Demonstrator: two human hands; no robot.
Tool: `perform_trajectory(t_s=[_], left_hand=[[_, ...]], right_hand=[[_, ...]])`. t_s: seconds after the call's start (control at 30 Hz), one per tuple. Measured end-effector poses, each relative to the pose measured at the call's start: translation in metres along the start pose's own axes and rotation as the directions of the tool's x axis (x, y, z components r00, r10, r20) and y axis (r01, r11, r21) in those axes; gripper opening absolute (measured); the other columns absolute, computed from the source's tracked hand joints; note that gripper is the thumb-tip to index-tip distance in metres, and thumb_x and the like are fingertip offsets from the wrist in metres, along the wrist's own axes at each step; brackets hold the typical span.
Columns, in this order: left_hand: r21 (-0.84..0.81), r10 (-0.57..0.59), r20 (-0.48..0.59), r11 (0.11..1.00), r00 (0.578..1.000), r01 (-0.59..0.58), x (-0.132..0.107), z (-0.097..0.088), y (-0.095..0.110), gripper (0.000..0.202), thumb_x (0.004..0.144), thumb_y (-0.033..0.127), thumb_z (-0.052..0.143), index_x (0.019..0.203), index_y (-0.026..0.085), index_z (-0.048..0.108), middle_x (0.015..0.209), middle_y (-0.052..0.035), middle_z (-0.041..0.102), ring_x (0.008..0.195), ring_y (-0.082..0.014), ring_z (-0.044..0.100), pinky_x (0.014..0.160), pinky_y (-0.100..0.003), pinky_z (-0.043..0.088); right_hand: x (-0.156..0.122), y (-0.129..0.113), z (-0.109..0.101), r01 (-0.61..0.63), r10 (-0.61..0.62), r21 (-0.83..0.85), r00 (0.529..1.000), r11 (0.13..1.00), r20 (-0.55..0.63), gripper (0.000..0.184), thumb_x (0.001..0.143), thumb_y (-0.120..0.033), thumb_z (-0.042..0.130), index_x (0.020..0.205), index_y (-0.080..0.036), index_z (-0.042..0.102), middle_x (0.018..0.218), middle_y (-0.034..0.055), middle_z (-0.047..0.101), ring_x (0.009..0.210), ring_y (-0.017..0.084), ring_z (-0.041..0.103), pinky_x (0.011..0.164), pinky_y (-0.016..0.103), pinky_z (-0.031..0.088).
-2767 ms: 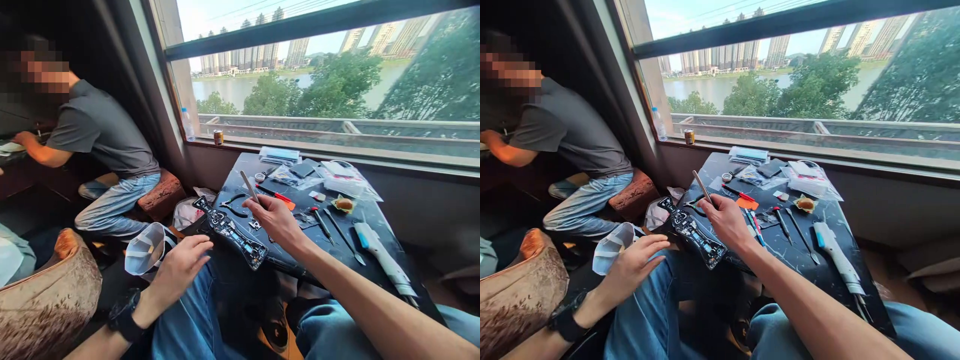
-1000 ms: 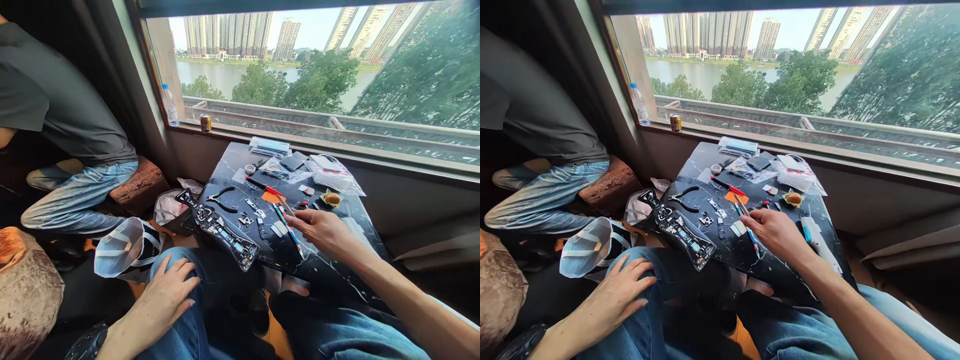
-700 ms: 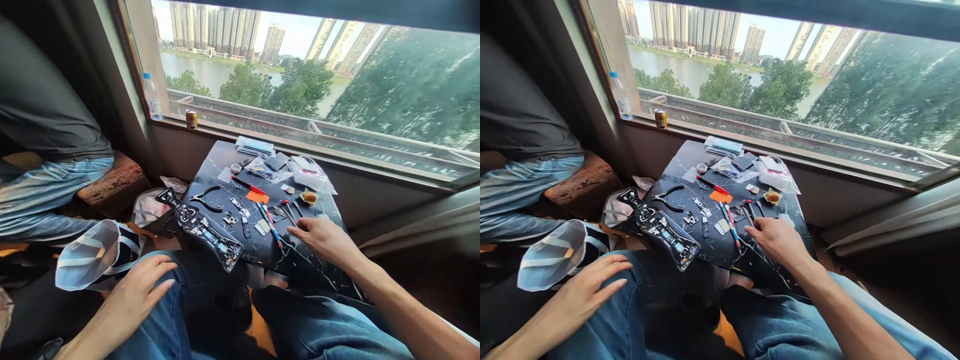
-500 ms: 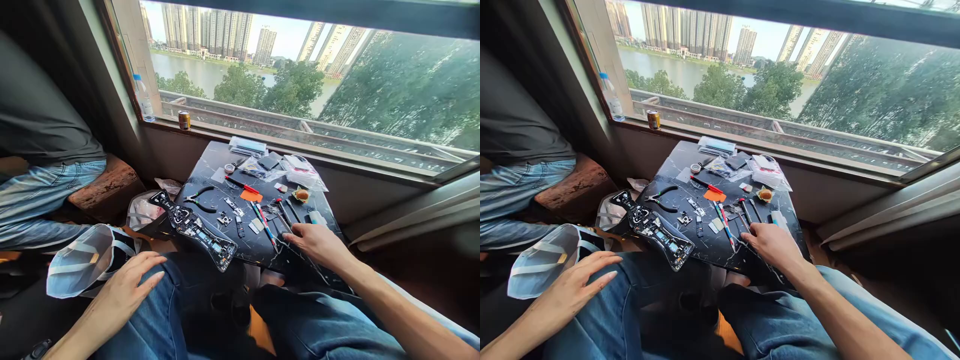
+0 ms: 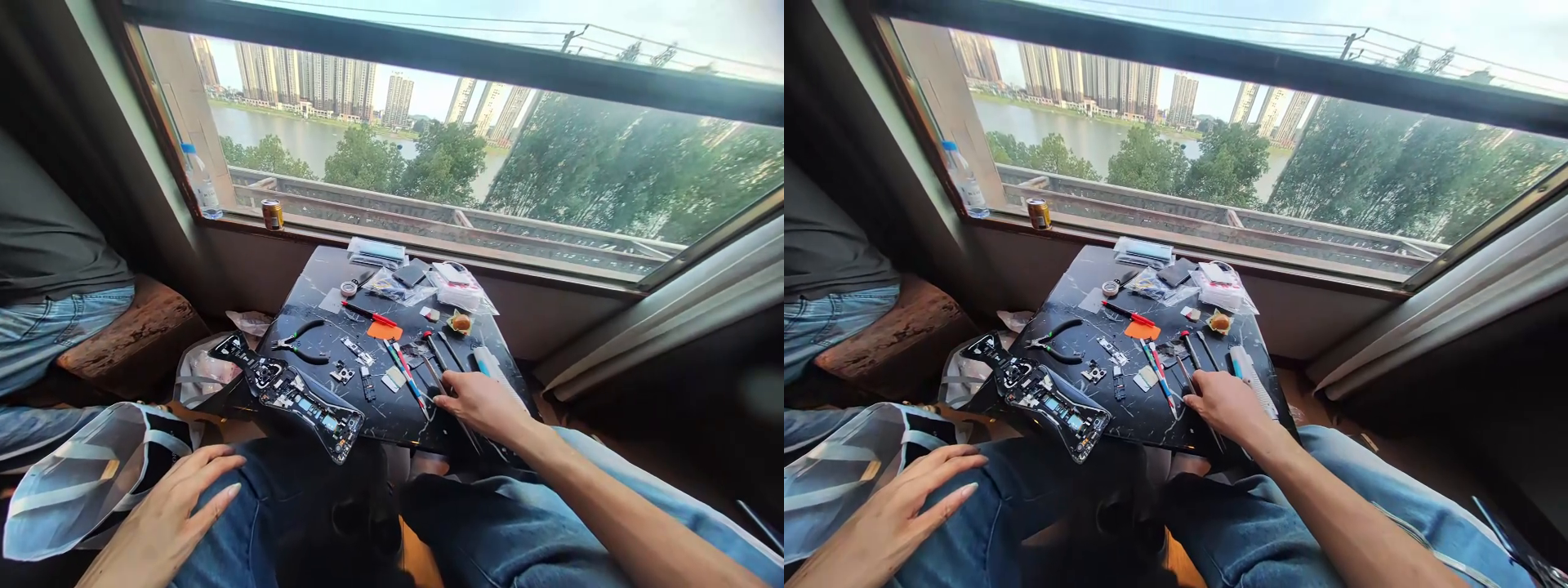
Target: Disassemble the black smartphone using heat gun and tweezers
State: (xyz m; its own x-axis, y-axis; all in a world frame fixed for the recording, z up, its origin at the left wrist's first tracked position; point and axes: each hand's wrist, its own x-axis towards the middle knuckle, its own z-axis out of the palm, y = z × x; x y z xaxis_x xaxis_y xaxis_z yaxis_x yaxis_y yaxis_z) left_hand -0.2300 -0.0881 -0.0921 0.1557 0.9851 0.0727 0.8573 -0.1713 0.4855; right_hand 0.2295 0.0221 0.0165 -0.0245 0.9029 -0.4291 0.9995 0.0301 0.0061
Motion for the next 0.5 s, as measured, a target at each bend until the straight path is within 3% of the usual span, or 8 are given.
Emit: perform_trajectory(t_s=[0.1, 0.27, 0.5], left_hand=[[0.027, 0.017, 0.039, 0.999, 0.999, -0.018, 0.0, -0.007, 0.004, 0.049, 0.094, 0.071, 0.055, 0.114, 0.038, 0.084, 0.127, -0.0039, 0.079, 0.121, -0.0307, 0.075, 0.103, -0.044, 0.06], [0.043, 0.046, 0.011, 0.998, 0.999, -0.047, 0.001, -0.011, 0.007, 0.047, 0.093, 0.07, 0.055, 0.109, 0.038, 0.085, 0.123, -0.0035, 0.08, 0.113, -0.0295, 0.078, 0.099, -0.042, 0.062], [-0.009, 0.017, -0.066, 1.0, 0.998, -0.018, -0.003, 0.006, -0.007, 0.043, 0.094, 0.067, 0.054, 0.112, 0.042, 0.084, 0.124, -0.0006, 0.08, 0.112, -0.0275, 0.078, 0.095, -0.04, 0.064]], right_hand=[[0.0, 0.004, 0.0, 0.033, -0.033, 0.002, 0.999, 0.999, 0.018, 0.034, 0.104, -0.039, 0.067, 0.132, -0.02, 0.066, 0.134, 0.0105, 0.068, 0.112, 0.025, 0.07, 0.094, 0.046, 0.061], [-0.001, 0.01, 0.0, 0.047, -0.047, -0.012, 0.998, 0.999, 0.039, 0.035, 0.104, -0.039, 0.068, 0.132, -0.019, 0.066, 0.134, 0.0106, 0.068, 0.112, 0.025, 0.07, 0.094, 0.047, 0.061], [-0.004, 0.008, -0.003, 0.063, -0.062, -0.034, 0.997, 0.997, 0.039, 0.035, 0.104, -0.039, 0.068, 0.133, -0.019, 0.066, 0.134, 0.0107, 0.068, 0.112, 0.025, 0.07, 0.095, 0.047, 0.061]])
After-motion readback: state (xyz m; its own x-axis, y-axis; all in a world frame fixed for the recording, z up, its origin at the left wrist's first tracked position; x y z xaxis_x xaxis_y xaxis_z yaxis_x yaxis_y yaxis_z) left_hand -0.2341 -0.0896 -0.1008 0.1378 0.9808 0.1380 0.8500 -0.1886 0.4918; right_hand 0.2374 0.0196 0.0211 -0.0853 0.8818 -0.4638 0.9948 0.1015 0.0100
